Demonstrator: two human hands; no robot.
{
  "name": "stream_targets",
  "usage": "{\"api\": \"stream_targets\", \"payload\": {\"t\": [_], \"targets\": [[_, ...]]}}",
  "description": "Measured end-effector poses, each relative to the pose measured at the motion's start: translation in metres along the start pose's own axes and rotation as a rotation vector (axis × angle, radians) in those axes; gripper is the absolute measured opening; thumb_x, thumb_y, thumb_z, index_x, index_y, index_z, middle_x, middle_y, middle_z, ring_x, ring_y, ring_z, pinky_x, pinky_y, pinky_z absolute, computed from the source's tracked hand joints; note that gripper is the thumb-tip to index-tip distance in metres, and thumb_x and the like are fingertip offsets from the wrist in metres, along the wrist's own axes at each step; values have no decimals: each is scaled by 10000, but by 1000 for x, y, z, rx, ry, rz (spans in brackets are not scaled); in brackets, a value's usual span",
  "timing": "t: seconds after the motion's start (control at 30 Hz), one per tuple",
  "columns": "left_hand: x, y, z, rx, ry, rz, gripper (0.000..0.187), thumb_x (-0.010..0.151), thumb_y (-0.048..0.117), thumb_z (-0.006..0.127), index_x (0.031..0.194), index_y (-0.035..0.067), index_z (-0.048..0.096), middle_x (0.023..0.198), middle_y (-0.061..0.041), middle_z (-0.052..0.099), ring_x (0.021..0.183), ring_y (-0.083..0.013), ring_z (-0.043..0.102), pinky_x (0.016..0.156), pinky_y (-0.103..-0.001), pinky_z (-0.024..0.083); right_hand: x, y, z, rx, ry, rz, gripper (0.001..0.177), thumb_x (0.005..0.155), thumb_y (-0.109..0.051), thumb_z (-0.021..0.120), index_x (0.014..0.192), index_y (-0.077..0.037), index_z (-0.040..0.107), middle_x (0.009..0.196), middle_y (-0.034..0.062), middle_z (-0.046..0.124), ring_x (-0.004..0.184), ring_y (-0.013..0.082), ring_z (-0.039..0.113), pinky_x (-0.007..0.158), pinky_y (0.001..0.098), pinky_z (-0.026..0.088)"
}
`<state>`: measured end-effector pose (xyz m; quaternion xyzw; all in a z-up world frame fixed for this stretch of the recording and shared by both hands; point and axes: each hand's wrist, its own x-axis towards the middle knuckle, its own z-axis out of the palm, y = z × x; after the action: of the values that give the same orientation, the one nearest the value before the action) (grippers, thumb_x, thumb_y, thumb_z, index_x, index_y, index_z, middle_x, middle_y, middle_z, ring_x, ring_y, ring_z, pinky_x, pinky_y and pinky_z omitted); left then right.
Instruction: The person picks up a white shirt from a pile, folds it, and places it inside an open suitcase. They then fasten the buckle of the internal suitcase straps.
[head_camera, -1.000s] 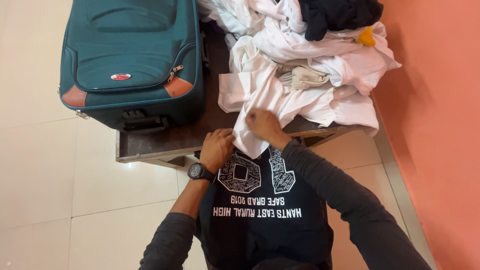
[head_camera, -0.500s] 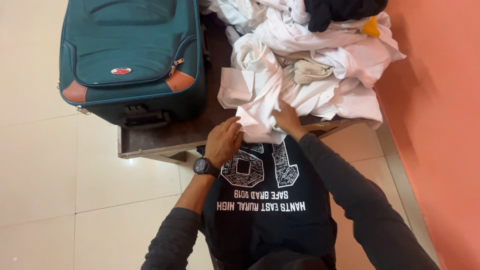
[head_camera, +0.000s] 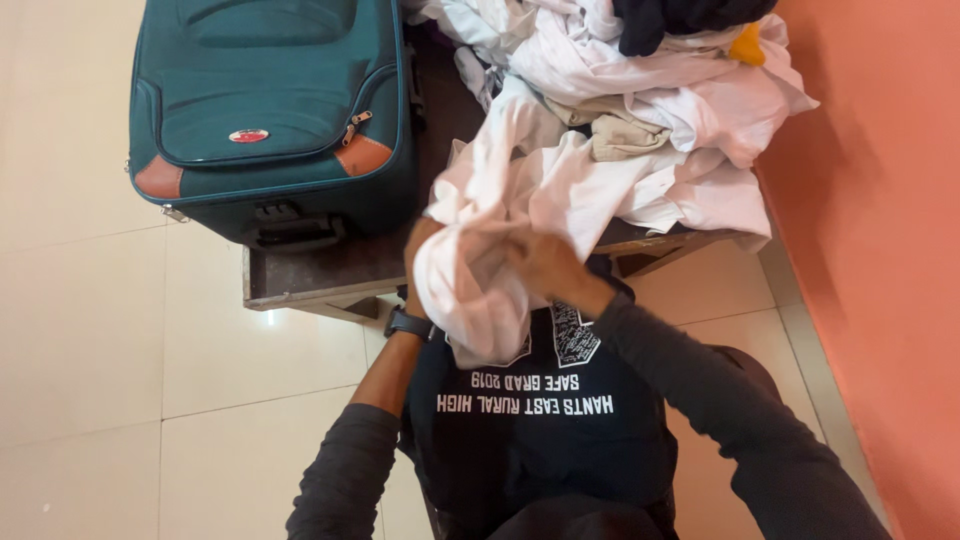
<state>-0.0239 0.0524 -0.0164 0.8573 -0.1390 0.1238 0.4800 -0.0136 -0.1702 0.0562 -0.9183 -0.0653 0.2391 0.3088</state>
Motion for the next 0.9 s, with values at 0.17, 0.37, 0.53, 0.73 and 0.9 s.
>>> {"api": "stream_targets", "payload": {"t": [0.17,0.37,0.53,0.73,0.9], "targets": [[2,-2,-13,-63,156,18,351,874,69,693,1214,47,606,1133,-206,661,981,-368,676,833,-402,536,46,81,-21,-601,539,-195,639,688,-382,756,1248,-92,654,1398,296,536,1300,512,482,949,638,455],[9,20,-28,29,263,87,291,874,72,698,1151,51,613,1032,-187,690,953,-355,686,822,-391,536,78,138,-22,-290,106,89,360,1087,-374,531,1279,-91,644,1273,220,724,1234,378,647,1077,472,495],[16,31,-31,18,352,-206,298,901,90,657,1198,78,635,963,-157,708,918,-301,725,793,-372,544,67,131,-28,-365,306,-445,576,710,-258,733,1237,-41,648,1228,244,641,1225,460,523,938,568,434],[13,15,-51,-76,586,67,276,941,60,658,1212,15,633,1132,-221,646,1079,-358,643,953,-404,492,61,146,-14,-643,146,-177,235,970,-299,691,1154,-160,736,1173,120,708,1235,303,626,1083,479,464],[9,6,-102,28,-8,-200,275,877,56,664,1148,8,660,1070,-205,692,1013,-327,670,893,-379,513,102,184,-79,862,-96,-153,309,967,-216,663,1229,-52,674,1154,65,691,1067,185,647,932,319,538]]}}
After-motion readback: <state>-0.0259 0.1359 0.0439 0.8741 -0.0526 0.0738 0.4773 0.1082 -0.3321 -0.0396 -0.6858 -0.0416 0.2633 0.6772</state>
